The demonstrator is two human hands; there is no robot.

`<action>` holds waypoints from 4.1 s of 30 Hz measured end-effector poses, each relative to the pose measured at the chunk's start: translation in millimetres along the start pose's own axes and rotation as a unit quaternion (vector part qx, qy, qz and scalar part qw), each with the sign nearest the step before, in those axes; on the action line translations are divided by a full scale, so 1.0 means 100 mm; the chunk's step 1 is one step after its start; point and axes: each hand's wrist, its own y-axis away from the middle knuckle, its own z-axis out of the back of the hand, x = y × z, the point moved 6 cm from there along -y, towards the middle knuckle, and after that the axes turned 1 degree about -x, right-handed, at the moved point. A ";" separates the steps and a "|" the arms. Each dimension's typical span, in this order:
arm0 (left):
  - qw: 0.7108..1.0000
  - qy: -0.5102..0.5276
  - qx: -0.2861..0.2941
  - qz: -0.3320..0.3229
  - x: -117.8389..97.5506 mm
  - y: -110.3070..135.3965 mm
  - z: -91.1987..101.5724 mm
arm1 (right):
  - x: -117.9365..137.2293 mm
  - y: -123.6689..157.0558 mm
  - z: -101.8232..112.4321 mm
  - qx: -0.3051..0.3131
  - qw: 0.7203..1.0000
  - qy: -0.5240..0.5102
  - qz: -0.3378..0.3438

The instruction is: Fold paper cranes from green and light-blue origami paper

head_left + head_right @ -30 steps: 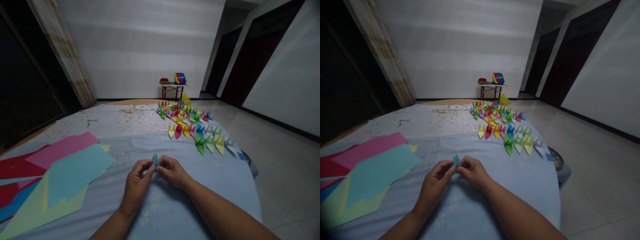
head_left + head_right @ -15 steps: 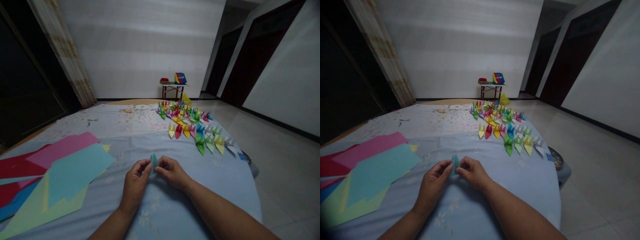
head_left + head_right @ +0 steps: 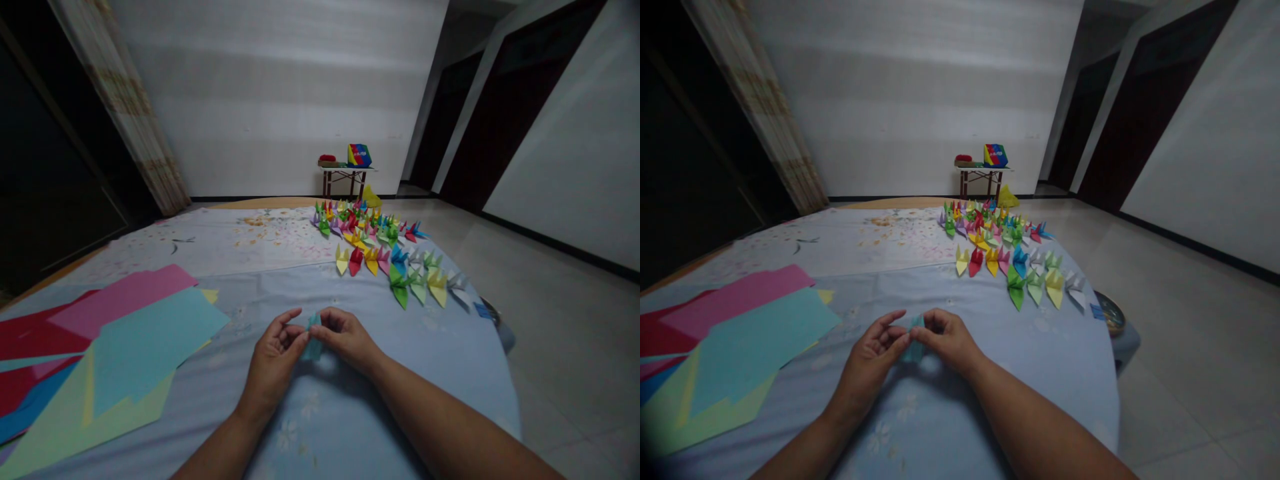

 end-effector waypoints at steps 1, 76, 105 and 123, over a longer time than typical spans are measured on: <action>1.000 0.001 0.012 0.004 0.01 0.00 -0.01 | -0.01 0.00 0.00 0.010 1.000 -0.001 -0.007; 0.978 -0.201 -0.024 -0.055 -0.02 0.02 0.08 | -0.09 -0.04 0.13 -0.003 0.999 0.030 -0.034; 0.973 -0.216 -0.043 -0.063 -0.08 0.07 0.06 | -0.06 -0.01 0.03 0.021 1.000 0.013 -0.015; 0.956 -0.275 -0.041 -0.097 -0.16 0.13 -0.01 | 0.04 0.01 0.05 -0.016 0.993 0.108 0.047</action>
